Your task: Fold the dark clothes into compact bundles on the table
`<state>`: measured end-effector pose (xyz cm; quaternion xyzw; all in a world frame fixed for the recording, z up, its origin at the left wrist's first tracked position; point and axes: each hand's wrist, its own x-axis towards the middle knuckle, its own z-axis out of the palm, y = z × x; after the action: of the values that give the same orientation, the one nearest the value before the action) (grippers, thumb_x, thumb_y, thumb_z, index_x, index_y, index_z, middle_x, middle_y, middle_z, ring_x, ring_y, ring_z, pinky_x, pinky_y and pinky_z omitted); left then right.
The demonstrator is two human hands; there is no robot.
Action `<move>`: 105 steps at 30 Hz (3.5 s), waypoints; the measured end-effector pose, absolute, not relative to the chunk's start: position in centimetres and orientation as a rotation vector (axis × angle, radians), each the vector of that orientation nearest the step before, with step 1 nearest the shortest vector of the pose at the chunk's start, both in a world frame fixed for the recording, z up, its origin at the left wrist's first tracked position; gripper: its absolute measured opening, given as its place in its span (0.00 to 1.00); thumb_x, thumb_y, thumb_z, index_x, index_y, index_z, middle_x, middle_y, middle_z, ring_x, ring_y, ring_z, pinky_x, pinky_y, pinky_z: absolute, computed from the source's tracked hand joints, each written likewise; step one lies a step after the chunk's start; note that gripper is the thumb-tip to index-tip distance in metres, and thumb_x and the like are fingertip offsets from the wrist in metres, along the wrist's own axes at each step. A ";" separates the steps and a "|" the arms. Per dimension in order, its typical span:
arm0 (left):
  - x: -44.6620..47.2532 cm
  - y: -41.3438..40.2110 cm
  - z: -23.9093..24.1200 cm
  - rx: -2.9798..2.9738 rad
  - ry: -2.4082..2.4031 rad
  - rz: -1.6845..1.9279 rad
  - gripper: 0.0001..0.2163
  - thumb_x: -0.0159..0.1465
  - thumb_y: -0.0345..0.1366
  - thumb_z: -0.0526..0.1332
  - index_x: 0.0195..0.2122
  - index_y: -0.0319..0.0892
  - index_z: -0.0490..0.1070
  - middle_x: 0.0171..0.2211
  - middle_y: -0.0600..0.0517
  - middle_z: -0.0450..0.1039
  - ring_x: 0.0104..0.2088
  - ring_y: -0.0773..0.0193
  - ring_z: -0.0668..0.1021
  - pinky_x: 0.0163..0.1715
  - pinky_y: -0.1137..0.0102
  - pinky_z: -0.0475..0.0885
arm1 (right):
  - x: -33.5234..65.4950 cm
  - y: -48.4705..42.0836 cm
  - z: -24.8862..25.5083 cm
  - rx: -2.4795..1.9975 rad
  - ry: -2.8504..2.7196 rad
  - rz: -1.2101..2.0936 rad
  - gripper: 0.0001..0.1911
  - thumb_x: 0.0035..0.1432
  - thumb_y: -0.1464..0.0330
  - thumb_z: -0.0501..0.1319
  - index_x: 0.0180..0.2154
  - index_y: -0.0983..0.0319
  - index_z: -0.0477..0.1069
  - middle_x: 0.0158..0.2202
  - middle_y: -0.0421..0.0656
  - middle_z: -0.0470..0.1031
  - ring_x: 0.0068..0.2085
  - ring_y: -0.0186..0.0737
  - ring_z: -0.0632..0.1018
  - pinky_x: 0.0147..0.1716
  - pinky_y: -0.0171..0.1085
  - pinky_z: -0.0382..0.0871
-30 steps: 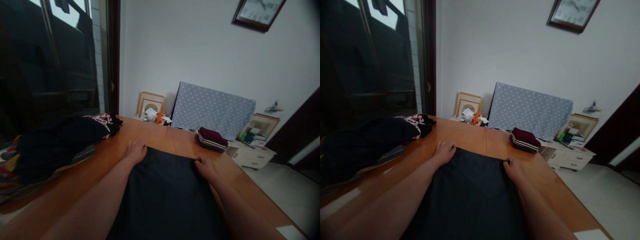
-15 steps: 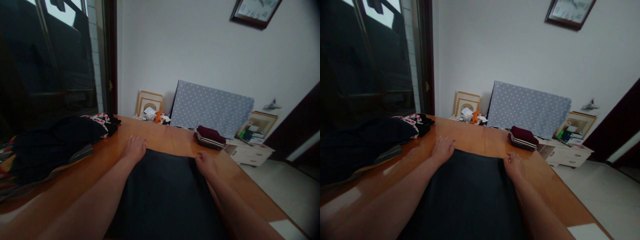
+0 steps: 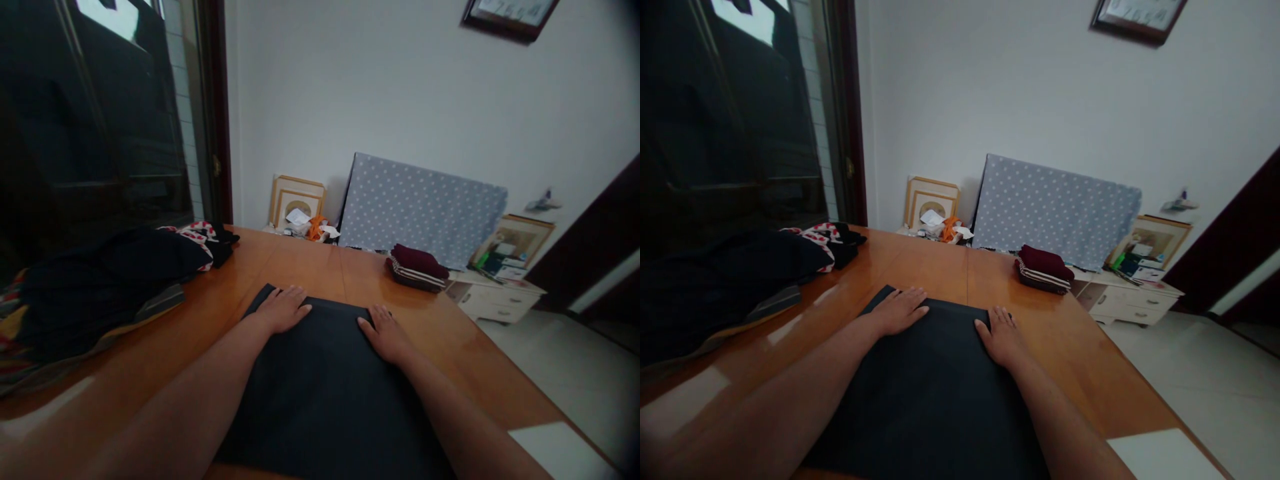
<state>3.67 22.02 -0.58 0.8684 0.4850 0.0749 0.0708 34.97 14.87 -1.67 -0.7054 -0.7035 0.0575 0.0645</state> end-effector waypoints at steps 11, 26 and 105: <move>3.7 21.0 -0.2 2.498 1.745 0.225 0.43 0.62 0.68 0.33 0.68 0.45 0.55 0.71 0.43 0.48 0.70 0.45 0.49 0.64 0.42 0.43 | 34.9 14.6 -2.0 -2.292 -2.009 0.201 0.47 0.62 0.39 0.36 0.71 0.63 0.43 0.72 0.49 0.43 0.72 0.51 0.43 0.67 0.58 0.35; -0.6 20.2 0.9 2.191 2.025 0.147 0.49 0.57 0.73 0.32 0.72 0.46 0.46 0.73 0.46 0.36 0.71 0.43 0.39 0.63 0.38 0.37 | 35.6 15.8 -4.2 -2.266 -2.016 0.113 0.51 0.58 0.37 0.34 0.70 0.63 0.47 0.72 0.50 0.45 0.71 0.54 0.45 0.65 0.63 0.38; -2.2 7.3 0.5 2.597 1.815 0.182 0.37 0.66 0.64 0.38 0.68 0.46 0.56 0.71 0.43 0.48 0.69 0.44 0.52 0.62 0.36 0.38 | 27.6 -3.5 1.0 -2.106 -2.055 0.270 0.50 0.62 0.38 0.34 0.70 0.69 0.44 0.72 0.52 0.40 0.72 0.55 0.42 0.67 0.56 0.31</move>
<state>-2.21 7.33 0.46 0.8182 0.5719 0.0573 -0.0160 27.64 -3.51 1.05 -0.7097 -0.6924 0.0910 0.0930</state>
